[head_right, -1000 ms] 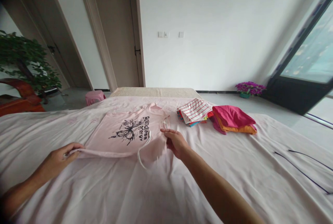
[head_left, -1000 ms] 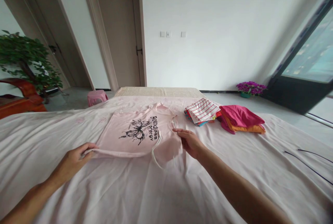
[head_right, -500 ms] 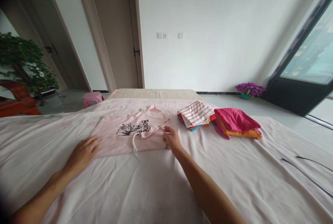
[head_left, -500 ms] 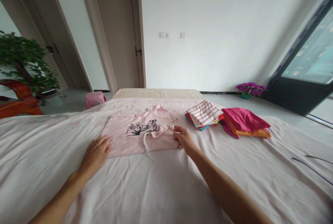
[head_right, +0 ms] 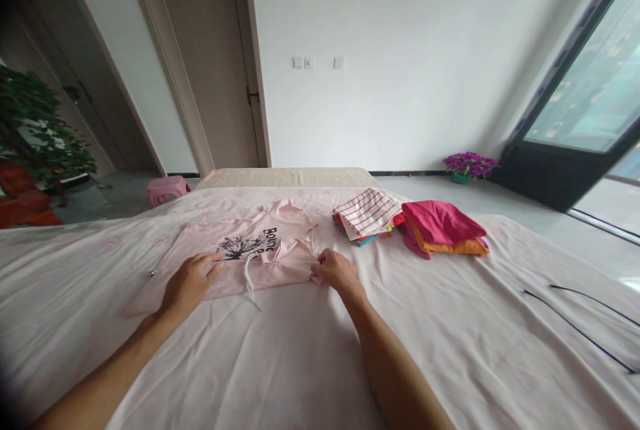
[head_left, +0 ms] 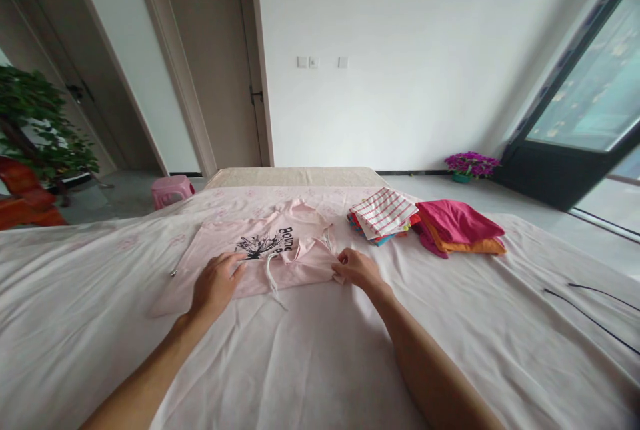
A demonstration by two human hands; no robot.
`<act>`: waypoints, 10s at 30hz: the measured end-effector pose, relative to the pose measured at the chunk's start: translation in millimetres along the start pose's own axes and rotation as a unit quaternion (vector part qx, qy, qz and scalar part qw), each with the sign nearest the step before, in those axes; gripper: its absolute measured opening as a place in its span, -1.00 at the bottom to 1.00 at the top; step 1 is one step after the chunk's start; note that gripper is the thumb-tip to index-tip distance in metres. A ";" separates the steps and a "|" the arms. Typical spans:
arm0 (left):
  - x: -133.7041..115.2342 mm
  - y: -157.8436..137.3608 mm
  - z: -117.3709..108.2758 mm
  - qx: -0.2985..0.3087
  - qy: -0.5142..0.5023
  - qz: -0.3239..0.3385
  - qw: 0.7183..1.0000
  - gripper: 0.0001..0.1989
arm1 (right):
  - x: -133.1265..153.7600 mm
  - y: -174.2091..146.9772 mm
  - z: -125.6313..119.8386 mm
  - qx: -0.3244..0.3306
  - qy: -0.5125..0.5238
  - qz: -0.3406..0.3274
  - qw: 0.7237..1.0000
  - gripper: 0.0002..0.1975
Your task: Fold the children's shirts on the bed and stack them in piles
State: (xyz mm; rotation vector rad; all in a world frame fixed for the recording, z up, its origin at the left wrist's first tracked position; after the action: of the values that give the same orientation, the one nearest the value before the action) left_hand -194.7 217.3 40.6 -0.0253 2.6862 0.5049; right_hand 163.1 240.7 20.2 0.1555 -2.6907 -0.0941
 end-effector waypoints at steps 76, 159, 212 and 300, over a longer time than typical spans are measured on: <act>-37.1 9.1 60.2 0.004 -0.230 -0.013 0.973 -0.70 | 59.0 2.1 17.7 -0.093 0.004 -0.338 0.937 -0.94; -83.7 -14.7 41.6 0.079 -0.103 0.132 0.983 -0.37 | 46.9 19.0 20.2 -0.108 0.021 -0.256 0.960 -0.69; 93.6 -103.3 -62.4 0.217 0.098 0.097 0.966 -0.58 | 52.2 -92.3 -16.3 0.051 -0.105 -0.430 0.895 -0.73; -54.0 18.4 52.7 0.234 -0.306 -0.029 0.922 -0.54 | 36.1 36.6 19.1 0.110 0.573 -0.133 0.801 -0.83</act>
State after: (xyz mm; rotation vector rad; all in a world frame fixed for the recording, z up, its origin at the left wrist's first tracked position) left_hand -126.4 250.0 23.3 0.1626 2.1089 -0.1502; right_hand 119.0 273.3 21.7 0.4812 -1.4340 0.1826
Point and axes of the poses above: each hand's wrist, its own y-axis towards the middle knuckle, its own z-axis out of the palm, x = y × z, the point moved 7 cm from there along y, towards the middle knuckle, and after that the axes turned 11 degrees about -z, right-handed, at the moved point
